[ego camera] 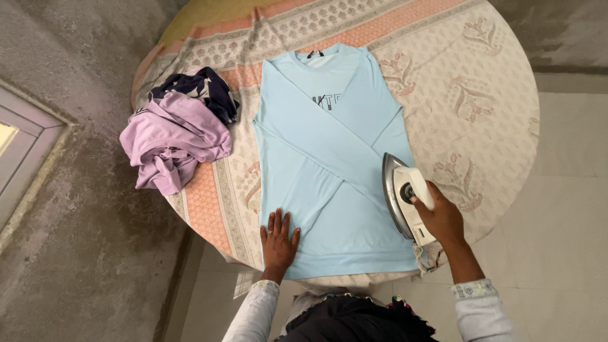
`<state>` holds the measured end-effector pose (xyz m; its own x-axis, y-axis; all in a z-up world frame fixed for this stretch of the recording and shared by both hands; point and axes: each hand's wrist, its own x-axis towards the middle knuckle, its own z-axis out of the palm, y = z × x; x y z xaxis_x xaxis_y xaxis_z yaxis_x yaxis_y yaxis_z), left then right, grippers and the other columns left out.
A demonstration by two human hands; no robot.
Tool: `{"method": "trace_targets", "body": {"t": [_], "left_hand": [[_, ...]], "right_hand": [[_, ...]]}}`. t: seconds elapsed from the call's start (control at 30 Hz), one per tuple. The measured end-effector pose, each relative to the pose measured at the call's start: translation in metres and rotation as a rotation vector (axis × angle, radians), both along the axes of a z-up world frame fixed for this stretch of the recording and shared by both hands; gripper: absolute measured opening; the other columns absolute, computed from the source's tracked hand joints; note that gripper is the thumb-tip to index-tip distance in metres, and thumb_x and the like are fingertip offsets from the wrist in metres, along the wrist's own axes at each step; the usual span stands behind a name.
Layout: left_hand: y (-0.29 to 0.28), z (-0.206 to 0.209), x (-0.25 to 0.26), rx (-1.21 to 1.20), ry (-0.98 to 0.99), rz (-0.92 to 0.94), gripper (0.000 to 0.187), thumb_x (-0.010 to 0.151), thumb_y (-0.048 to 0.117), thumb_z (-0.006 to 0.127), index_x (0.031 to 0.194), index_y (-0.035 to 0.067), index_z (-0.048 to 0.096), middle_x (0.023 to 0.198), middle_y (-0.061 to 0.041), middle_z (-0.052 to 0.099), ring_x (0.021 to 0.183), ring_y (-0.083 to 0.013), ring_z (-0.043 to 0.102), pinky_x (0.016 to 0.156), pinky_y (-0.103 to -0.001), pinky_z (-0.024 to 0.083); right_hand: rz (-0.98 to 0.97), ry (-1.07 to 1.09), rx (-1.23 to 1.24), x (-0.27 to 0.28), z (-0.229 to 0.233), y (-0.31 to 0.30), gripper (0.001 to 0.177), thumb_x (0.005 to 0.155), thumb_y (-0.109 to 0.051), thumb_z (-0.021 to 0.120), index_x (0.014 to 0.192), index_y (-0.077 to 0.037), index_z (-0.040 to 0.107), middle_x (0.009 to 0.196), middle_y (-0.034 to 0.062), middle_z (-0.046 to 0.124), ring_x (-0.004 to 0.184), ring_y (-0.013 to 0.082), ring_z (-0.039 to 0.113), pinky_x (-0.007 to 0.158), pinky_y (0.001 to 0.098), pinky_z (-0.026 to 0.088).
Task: The person irons a light blue long-sleeve shirt on a round table, then folds it. Next, they unfold a purple long-sleeve shirt, smooth it out, and iron it. The person uses an electric iron throughout the process.
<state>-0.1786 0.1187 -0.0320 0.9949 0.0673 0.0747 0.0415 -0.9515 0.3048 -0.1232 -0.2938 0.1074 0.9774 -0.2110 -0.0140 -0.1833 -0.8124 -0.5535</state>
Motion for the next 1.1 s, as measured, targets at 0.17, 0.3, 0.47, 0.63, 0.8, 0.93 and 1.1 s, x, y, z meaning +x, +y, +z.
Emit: {"method": "trace_targets", "body": {"t": [0.17,0.3,0.47,0.63,0.8,0.93,1.1], "left_hand": [[0.000,0.003,0.001,-0.002,-0.008,0.000,0.062,0.099,0.048,0.052,0.153,0.018,0.045,0.167,-0.007,0.028,0.154,-0.0266,0.023,0.121,-0.056,0.017],[-0.002,0.003,-0.002,-0.028,-0.020,0.009,0.062,0.098,0.047,0.054,0.152,0.018,0.046,0.166,-0.007,0.029,0.153,-0.0259,0.024,0.121,-0.056,0.018],[-0.004,0.011,0.000,-0.025,-0.064,0.023,0.060,0.098,0.046,0.055,0.150,0.018,0.048,0.165,-0.006,0.031,0.153,-0.0247,0.025,0.121,-0.056,0.019],[-0.005,0.021,0.000,-0.060,0.069,0.032,0.060,0.097,0.046,0.055,0.150,0.018,0.047,0.166,-0.005,0.029,0.154,-0.0248,0.022,0.121,-0.057,0.017],[-0.005,0.028,0.001,-0.084,0.061,0.018,0.061,0.099,0.045,0.054,0.152,0.017,0.044,0.167,-0.007,0.027,0.153,-0.0262,0.021,0.120,-0.057,0.015],[-0.005,0.030,-0.001,-0.129,0.075,0.028,0.061,0.099,0.044,0.055,0.153,0.017,0.044,0.167,-0.008,0.027,0.153,-0.0269,0.022,0.121,-0.056,0.015],[-0.005,0.032,0.000,-0.147,0.051,0.044,0.060,0.097,0.044,0.057,0.151,0.018,0.048,0.166,-0.007,0.030,0.153,-0.0269,0.024,0.121,-0.056,0.015]], "right_hand": [[0.176,-0.023,0.043,0.063,0.013,0.041,0.059,0.095,-0.046,0.062,0.148,-0.022,0.053,0.113,0.0144,0.075,0.100,0.0367,0.072,0.085,0.0458,0.055],[0.323,-0.013,-0.001,0.093,0.005,0.083,0.061,0.094,-0.048,0.064,0.148,-0.023,0.051,0.114,0.0142,0.074,0.103,0.0363,0.070,0.086,0.0452,0.055],[0.376,0.082,0.012,0.121,0.003,0.126,0.061,0.093,-0.048,0.060,0.149,-0.027,0.051,0.113,0.0100,0.076,0.103,0.0327,0.071,0.088,0.0440,0.055],[0.477,0.091,-0.083,0.151,0.010,0.166,0.064,0.094,-0.049,0.061,0.152,-0.024,0.048,0.115,0.0098,0.074,0.102,0.0310,0.071,0.086,0.0433,0.056],[0.562,0.110,-0.093,0.188,0.010,0.222,0.065,0.094,-0.048,0.060,0.152,-0.024,0.047,0.112,0.0099,0.075,0.102,0.0300,0.071,0.087,0.0431,0.056],[0.623,0.084,-0.127,0.217,0.006,0.264,0.066,0.097,-0.047,0.058,0.155,-0.022,0.043,0.115,0.0139,0.073,0.105,0.0325,0.070,0.089,0.0448,0.055],[0.651,0.095,-0.156,0.241,-0.001,0.286,0.067,0.097,-0.045,0.058,0.157,-0.022,0.039,0.119,0.0159,0.071,0.109,0.0342,0.068,0.090,0.0464,0.054]]}}
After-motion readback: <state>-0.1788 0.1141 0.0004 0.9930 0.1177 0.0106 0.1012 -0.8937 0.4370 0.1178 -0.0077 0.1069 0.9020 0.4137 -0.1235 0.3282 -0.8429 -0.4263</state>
